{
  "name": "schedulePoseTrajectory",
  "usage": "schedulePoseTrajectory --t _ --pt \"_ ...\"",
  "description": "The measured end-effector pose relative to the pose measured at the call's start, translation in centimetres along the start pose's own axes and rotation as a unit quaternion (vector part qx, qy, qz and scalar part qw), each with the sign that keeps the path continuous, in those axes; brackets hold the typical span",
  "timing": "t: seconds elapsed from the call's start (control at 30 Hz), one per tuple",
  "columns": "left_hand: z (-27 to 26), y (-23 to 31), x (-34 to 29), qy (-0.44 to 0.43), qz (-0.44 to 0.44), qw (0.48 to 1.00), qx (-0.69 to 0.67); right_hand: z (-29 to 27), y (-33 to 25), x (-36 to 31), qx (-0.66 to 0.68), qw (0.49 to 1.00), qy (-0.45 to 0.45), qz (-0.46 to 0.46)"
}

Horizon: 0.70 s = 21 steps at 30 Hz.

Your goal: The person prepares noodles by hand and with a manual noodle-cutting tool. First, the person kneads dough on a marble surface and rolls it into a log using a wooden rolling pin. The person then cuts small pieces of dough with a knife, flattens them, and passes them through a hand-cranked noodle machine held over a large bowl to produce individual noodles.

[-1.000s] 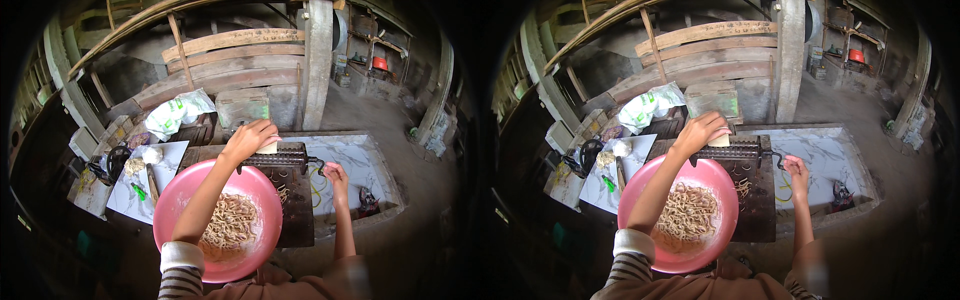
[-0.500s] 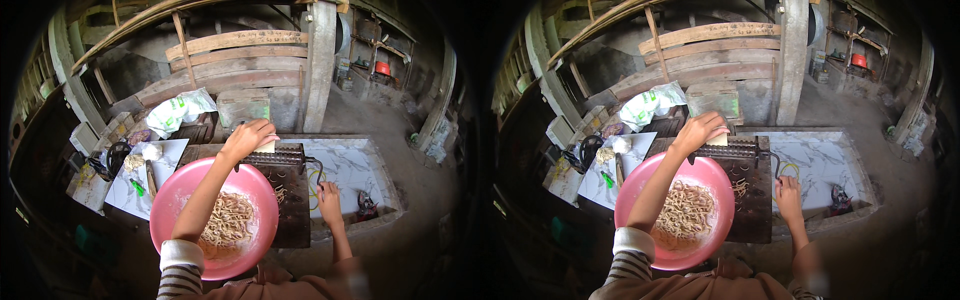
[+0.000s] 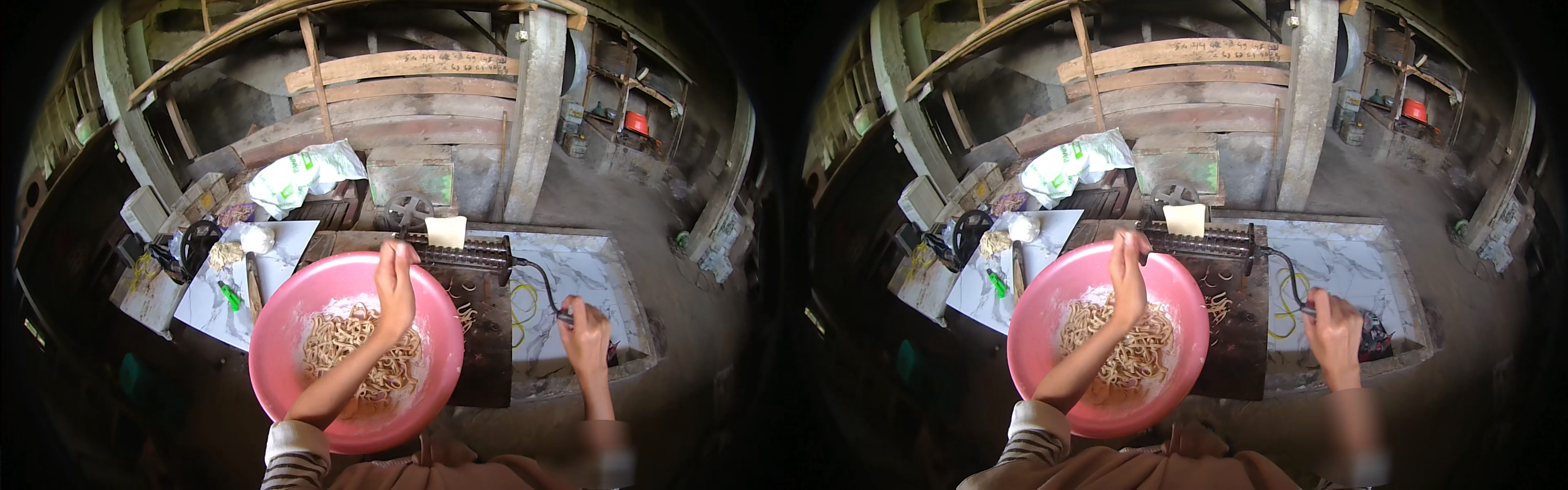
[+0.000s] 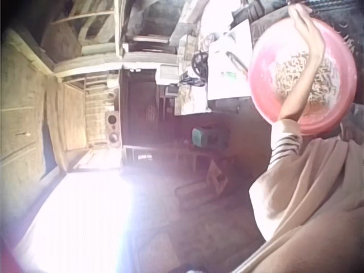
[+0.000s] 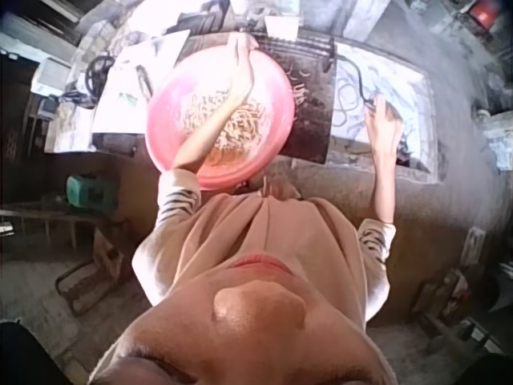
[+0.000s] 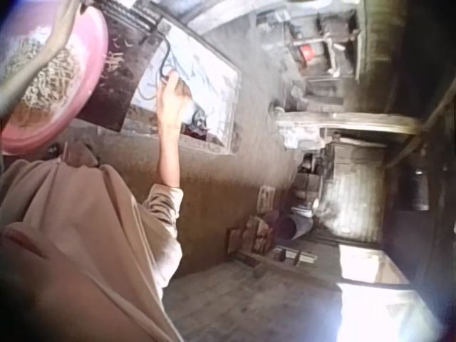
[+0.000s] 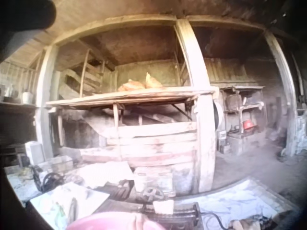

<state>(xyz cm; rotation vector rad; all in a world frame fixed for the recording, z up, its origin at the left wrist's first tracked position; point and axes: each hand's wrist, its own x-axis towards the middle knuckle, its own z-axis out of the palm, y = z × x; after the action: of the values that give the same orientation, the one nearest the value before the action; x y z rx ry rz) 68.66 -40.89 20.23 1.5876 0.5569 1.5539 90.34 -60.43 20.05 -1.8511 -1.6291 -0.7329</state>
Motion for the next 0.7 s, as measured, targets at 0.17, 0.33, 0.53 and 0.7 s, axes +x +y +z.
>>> schedulePoseTrajectory --t 0.17,0.33,0.53,0.7 --pt "0.8 -3.3 -4.9 0.040 -0.261 0.956 -0.124 -0.7 -0.1 3.2 -0.080 0.990 0.090 -0.068" --pt "3.0 -5.4 -3.5 0.103 -0.496 0.769 -0.390 -0.7 0.1 5.7 -0.136 0.978 0.142 -0.070" --pt "5.1 -5.5 -1.1 0.191 -0.488 0.686 -0.505 0.1 1.4 9.2 -0.192 0.960 0.198 -0.054" --pt "5.8 -5.0 -0.2 0.186 -0.445 0.671 -0.562 2.0 3.1 12.6 -0.207 0.952 0.220 -0.047"
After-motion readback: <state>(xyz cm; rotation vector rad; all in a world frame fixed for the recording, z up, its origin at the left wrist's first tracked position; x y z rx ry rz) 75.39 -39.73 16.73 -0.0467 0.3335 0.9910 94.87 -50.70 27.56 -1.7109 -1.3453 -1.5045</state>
